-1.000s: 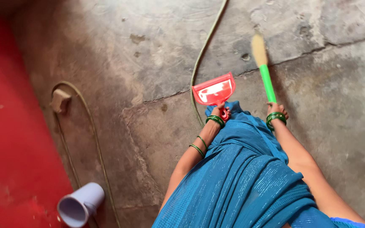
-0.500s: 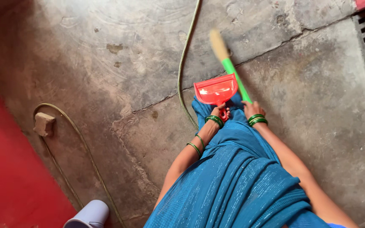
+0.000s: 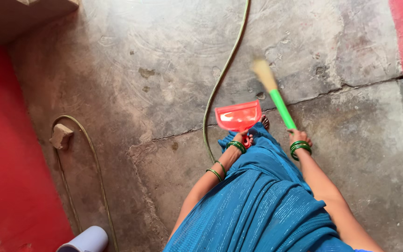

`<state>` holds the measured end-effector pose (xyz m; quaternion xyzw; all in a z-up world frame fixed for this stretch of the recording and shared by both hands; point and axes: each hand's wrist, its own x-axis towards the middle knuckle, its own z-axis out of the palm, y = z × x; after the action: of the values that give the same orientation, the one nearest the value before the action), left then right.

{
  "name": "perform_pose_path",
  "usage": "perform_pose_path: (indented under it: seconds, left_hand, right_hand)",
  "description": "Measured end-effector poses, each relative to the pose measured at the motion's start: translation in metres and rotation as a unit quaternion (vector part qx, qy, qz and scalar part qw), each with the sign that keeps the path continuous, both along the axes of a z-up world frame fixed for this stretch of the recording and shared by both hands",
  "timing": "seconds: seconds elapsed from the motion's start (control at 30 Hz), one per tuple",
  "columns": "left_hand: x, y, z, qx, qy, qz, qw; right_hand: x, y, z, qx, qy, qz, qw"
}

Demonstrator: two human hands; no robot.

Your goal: The person sweeps a concrete floor with a broom and dustpan, moving debris toward a drain and collecting it into the dustpan. The person repeatedly sweeps different areas and occasionally transfers debris into the dustpan.

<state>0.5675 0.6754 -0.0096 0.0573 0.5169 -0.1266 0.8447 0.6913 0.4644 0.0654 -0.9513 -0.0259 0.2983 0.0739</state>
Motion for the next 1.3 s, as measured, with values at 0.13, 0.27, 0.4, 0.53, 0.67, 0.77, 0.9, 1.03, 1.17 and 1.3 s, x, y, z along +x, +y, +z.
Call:
perform_pose_path:
  seconds: [0.13, 0.27, 0.4, 0.53, 0.67, 0.77, 0.9, 1.03, 1.17, 1.3]
  left_hand:
    - [0.026, 0.009, 0.011, -0.01, -0.029, -0.017, 0.999]
    - [0.037, 0.02, 0.012, -0.022, -0.04, 0.018, 0.999]
    - [0.042, 0.029, 0.009, 0.026, -0.007, 0.067, 0.997]
    - [0.049, 0.039, 0.005, 0.021, -0.008, 0.09, 0.996]
    - [0.054, 0.04, 0.001, 0.017, 0.006, 0.048, 0.999]
    - [0.067, 0.038, -0.005, 0.009, 0.004, 0.012, 1.0]
    - [0.089, 0.048, -0.014, -0.018, 0.006, -0.007, 1.0]
    - [0.13, 0.073, -0.022, 0.012, 0.014, -0.006, 1.0]
    - [0.189, 0.105, -0.022, -0.021, 0.001, -0.022, 1.0]
    - [0.243, 0.132, -0.02, -0.02, -0.008, -0.052, 0.998]
  right_hand:
    - [0.047, -0.009, -0.003, 0.028, -0.013, -0.149, 0.988]
    - [0.08, -0.002, -0.02, 0.093, -0.101, -0.19, 0.972]
    - [0.076, 0.025, -0.036, 0.144, -0.145, -0.187, 0.961]
    - [0.072, 0.043, -0.033, 0.153, -0.132, -0.093, 0.975]
    - [0.093, 0.045, -0.027, 0.152, -0.077, -0.022, 0.985]
    - [0.115, 0.048, -0.032, 0.116, -0.027, 0.057, 0.991]
    - [0.131, 0.045, -0.043, 0.111, -0.007, -0.03, 0.993]
    - [0.16, 0.03, -0.048, 0.141, -0.032, -0.132, 0.981]
    - [0.183, 0.029, -0.044, 0.165, -0.092, -0.237, 0.953]
    - [0.195, 0.075, -0.039, 0.157, -0.119, -0.32, 0.927]
